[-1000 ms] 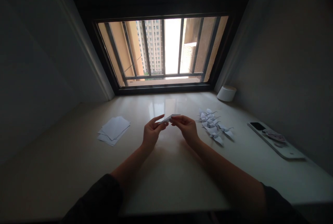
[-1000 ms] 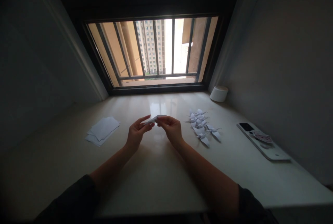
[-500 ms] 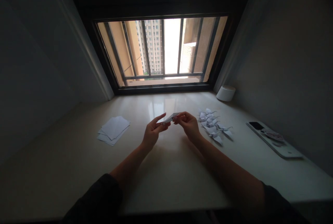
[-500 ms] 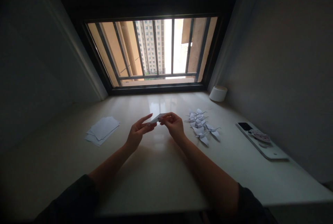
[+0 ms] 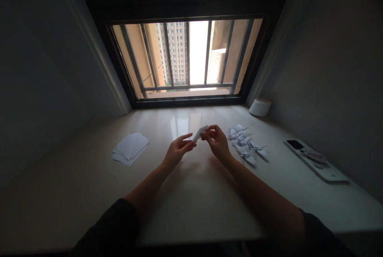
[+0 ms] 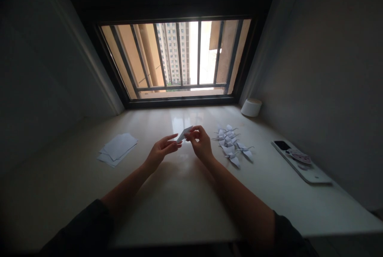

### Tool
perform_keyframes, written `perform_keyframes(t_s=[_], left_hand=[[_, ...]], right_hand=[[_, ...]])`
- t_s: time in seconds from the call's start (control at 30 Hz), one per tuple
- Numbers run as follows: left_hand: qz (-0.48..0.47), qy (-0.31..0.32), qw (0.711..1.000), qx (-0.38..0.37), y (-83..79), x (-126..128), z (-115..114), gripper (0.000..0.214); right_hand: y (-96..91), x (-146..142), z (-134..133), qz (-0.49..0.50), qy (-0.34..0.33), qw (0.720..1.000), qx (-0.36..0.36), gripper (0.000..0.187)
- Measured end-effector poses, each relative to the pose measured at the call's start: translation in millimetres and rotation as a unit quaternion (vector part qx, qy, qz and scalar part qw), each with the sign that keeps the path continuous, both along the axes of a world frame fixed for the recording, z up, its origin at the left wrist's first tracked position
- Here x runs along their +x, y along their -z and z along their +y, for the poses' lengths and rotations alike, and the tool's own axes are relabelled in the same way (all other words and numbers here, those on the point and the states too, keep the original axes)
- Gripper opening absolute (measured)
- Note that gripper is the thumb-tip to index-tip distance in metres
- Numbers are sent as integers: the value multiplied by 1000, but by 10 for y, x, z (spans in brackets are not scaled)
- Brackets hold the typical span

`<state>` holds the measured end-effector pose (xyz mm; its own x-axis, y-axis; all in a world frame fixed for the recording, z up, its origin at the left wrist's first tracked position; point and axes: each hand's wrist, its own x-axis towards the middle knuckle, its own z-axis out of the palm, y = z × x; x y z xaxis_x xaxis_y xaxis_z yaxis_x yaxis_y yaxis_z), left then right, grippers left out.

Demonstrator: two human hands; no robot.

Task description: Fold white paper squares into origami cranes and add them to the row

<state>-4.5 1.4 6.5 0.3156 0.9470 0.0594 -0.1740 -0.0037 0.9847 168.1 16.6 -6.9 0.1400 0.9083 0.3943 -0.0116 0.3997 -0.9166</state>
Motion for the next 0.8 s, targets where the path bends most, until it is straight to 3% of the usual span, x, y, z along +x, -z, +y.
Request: perform_keyframes(t_s=[0.1,0.27,0.5,0.67,0.8], left_hand=[[26,-11,999,-20,18,-9,25,39],[63,-14,998,-26,62,-3,30,37],[69,-30,997,-21,61,-3,26,34],[89,-21,996,0,51,15,-19,33],[128,-6,991,35,57,20,-41,30]], right_hand=[[-15,-16,-39,-54,-2,998,14,27],[-32,-42,-87,-82,4,997,10,30],[-21,-101,-74,49,-39,995,-77,46],[12,-129,-106,13,-119,984,-135,33],[27,-133,-132,20,-112,982,-154,29]])
